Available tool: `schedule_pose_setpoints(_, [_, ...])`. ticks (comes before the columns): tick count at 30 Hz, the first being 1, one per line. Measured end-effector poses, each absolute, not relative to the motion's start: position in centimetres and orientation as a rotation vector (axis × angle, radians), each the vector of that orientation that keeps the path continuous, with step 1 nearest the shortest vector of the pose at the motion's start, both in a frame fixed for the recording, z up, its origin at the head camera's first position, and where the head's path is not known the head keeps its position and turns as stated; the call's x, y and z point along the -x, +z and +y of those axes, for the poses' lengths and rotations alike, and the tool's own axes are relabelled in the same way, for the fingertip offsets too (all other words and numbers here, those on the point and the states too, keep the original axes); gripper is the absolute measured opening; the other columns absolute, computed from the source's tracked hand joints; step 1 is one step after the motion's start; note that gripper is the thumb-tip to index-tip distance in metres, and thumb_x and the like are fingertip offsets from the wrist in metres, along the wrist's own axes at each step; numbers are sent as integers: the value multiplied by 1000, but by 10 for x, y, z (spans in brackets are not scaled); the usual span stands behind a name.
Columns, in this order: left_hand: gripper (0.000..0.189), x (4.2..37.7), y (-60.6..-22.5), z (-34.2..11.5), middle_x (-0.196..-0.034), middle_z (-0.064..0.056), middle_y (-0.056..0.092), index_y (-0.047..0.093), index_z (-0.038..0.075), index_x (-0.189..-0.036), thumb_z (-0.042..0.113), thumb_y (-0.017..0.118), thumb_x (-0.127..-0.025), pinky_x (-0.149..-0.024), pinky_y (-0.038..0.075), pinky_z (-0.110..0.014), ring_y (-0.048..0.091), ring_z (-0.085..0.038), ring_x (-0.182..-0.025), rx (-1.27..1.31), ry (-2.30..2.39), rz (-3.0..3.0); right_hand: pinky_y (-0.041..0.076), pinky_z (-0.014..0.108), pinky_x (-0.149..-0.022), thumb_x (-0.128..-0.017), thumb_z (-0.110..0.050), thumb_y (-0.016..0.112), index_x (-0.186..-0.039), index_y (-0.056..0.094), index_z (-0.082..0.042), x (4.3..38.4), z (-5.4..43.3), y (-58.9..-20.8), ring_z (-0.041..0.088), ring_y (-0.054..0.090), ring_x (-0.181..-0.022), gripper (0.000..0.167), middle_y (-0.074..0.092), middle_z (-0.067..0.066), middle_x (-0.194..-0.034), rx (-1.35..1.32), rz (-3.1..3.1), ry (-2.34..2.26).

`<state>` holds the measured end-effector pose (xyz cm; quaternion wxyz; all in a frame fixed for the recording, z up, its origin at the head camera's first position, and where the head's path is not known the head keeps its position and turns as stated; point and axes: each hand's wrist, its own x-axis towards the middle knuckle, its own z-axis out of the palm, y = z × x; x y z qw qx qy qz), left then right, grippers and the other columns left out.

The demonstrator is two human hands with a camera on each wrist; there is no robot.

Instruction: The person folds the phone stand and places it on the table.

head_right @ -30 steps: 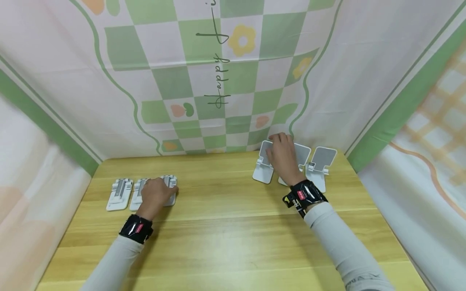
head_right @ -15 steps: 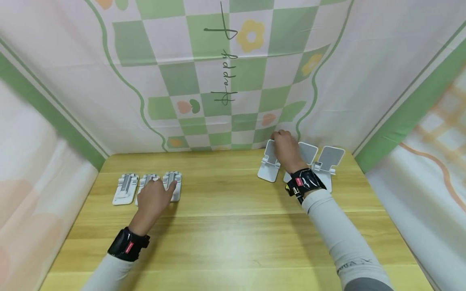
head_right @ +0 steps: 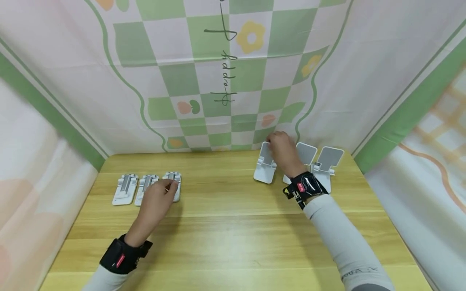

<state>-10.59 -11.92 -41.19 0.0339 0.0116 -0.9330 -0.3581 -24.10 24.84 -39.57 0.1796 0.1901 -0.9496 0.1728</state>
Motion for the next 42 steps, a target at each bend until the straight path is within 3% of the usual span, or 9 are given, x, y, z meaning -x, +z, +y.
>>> schedule_pose_setpoints(4, [32, 92, -405, -101, -79, -5, 66, 71, 5, -94, 25, 51, -109, -56, 52, -28, 65, -21, -71, 37, -1473, -2836, 57, 47, -78, -86, 12, 72, -100, 72, 7, 212, 225, -376, 37, 66, -92, 15, 72, 21, -97, -652, -2600, 489])
schedule_pose_setpoints(8, [38, 81, -406, -83, -95, -9, 69, 68, 2, -118, 33, 49, -110, -73, 60, -34, 69, -23, -86, 101, -1768, -2802, 60, 42, -74, -86, 9, 75, -101, 73, 5, 181, 200, -357, 34, 67, -94, 16, 73, 18, -98, -776, -2539, 528])
schedule_pose_setpoints(11, [49, 78, -410, -72, -108, -15, 70, 57, -4, -137, 36, 49, -109, -86, 61, -38, 70, -23, -95, 113, -2015, -2742, 62, 38, -73, -86, 9, 75, -101, 73, 3, 161, 182, -344, 32, 67, -95, 17, 73, 15, -98, -873, -2504, 569])
schedule_pose_setpoints(13, [53, 77, -412, -66, -112, -21, 69, 50, -10, -141, 32, 50, -109, -91, 61, -41, 70, -24, -98, 121, -2192, -2677, 62, 36, -73, -85, 9, 76, -101, 73, 2, 150, 173, -337, 30, 68, -96, 17, 73, 14, -98, -930, -2491, 592])
schedule_pose_setpoints(19, [44, 74, -416, -58, -108, -26, 69, 47, -17, -139, 10, 52, -104, -89, 62, -43, 71, -21, -89, 134, -2566, -2543, 61, 32, -75, -87, 12, 72, -98, 73, -2, 124, 153, -327, 25, 66, -94, 18, 71, 10, -97, -1055, -2451, 613])
schedule_pose_setpoints(27, [42, 67, -421, -55, -127, -28, 68, 52, -16, -137, 9, 57, -103, -89, 60, -32, 70, -24, -109, 169, -2654, -2507, 61, 28, -75, -84, 14, 72, -99, 72, -4, 107, 142, -322, 20, 66, -92, 23, 70, 7, -96, -1141, -2390, 669])
schedule_pose_setpoints(36, [42, 62, -411, -59, -124, -29, 69, 53, -18, -135, 6, 60, -101, -86, 62, -34, 73, -29, -109, 58, -2653, -2438, 60, 29, -78, -88, 1, 77, -109, 71, -4, 106, 143, -324, 19, 66, -98, 23, 70, 5, -104, -1140, -2332, 826])
schedule_pose_setpoints(42, [43, 63, -397, -63, -125, -27, 70, 52, -16, -137, 7, 60, -102, -86, 62, -35, 73, -31, -110, 59, -2643, -2446, 57, 40, -99, -84, -15, 84, -135, 61, -7, 107, 152, -338, 20, 67, -115, 57, 70, 5, -127, -990, -2501, 1228])
